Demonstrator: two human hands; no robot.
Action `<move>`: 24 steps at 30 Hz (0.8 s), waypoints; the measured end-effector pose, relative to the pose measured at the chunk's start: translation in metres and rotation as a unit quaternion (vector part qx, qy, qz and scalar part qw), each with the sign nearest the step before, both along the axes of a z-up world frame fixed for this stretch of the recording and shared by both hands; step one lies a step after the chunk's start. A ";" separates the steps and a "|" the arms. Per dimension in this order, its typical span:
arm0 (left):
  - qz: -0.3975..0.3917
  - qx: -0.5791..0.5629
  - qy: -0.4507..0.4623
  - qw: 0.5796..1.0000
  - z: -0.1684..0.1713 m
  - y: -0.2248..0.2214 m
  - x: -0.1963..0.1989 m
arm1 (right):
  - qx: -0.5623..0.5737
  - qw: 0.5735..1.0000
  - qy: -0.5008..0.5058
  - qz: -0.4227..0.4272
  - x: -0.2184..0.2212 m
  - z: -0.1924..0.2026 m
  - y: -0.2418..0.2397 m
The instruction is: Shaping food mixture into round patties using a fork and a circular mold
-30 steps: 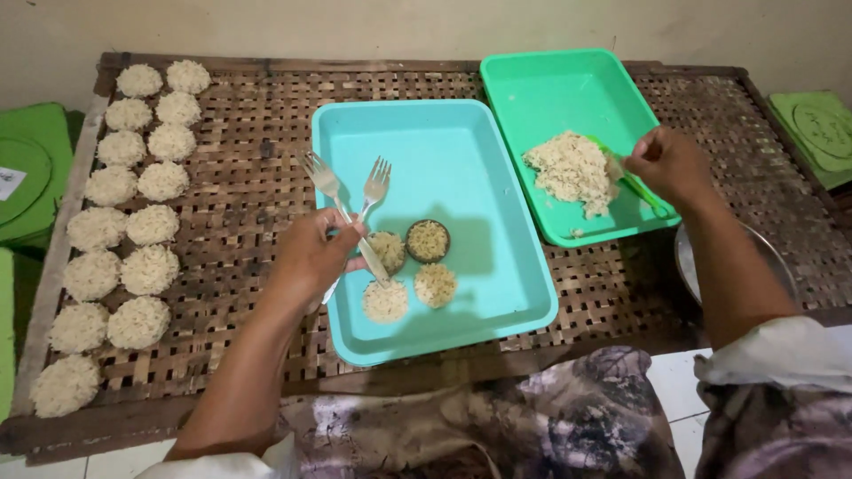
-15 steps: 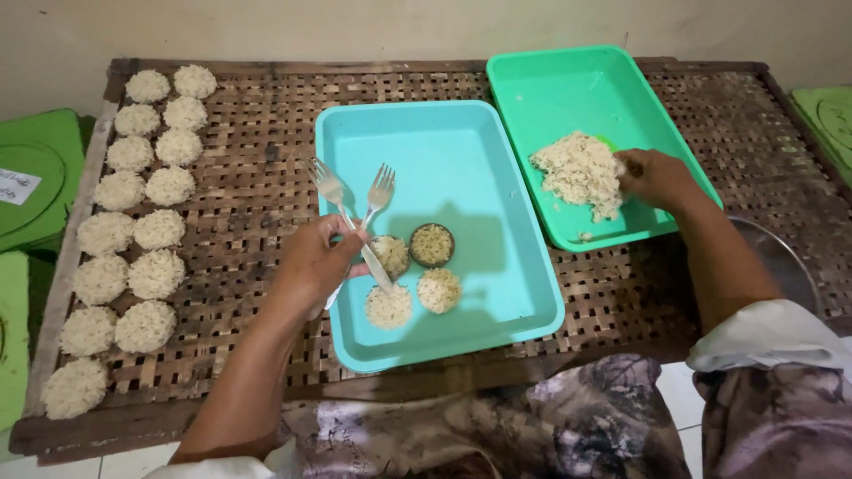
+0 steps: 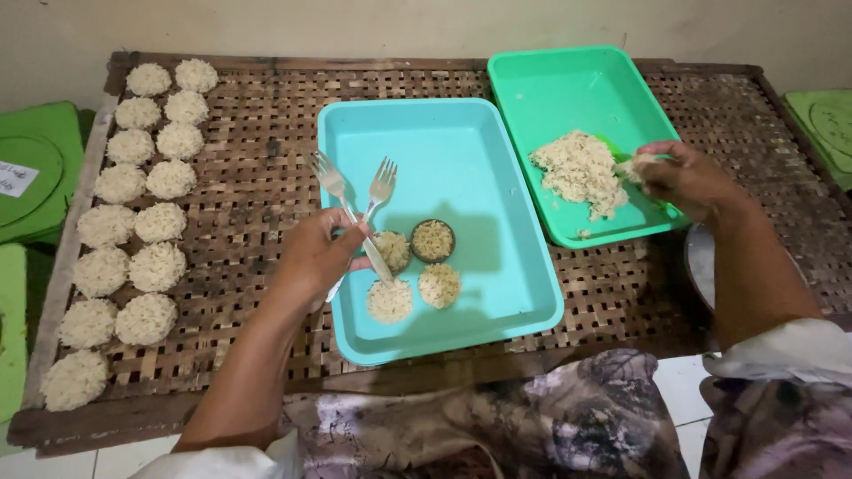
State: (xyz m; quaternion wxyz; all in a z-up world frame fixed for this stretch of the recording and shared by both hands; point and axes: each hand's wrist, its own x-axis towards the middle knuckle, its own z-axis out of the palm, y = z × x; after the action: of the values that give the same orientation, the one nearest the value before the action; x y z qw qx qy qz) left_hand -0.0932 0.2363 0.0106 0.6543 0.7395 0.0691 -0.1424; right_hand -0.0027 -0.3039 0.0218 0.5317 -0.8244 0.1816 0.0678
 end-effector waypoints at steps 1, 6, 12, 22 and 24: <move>-0.001 -0.001 0.000 1.000 0.007 -0.001 -0.003 | -0.001 1.000 0.000 -0.001 -0.001 -0.001 -0.005; 0.000 0.054 0.046 0.997 0.029 -0.004 -0.011 | 0.070 0.997 -0.009 0.025 -0.005 0.002 -0.018; -0.004 0.039 0.016 0.999 0.023 0.002 -0.010 | -0.073 0.997 0.005 -0.020 -0.043 0.061 0.080; 0.017 0.051 0.005 0.999 0.019 0.001 -0.009 | -0.520 0.844 -0.085 0.103 0.011 -0.031 0.023; 0.010 0.052 -0.005 0.999 0.018 0.002 -0.010 | -0.448 0.880 -0.096 0.123 0.010 -0.028 0.037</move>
State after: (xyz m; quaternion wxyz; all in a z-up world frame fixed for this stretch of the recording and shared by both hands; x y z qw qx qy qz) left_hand -0.1030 0.2378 0.0291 0.6169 0.7723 0.0801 -0.1287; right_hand 0.0075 -0.2670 -0.0058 0.1077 -0.9928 0.0381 -0.0355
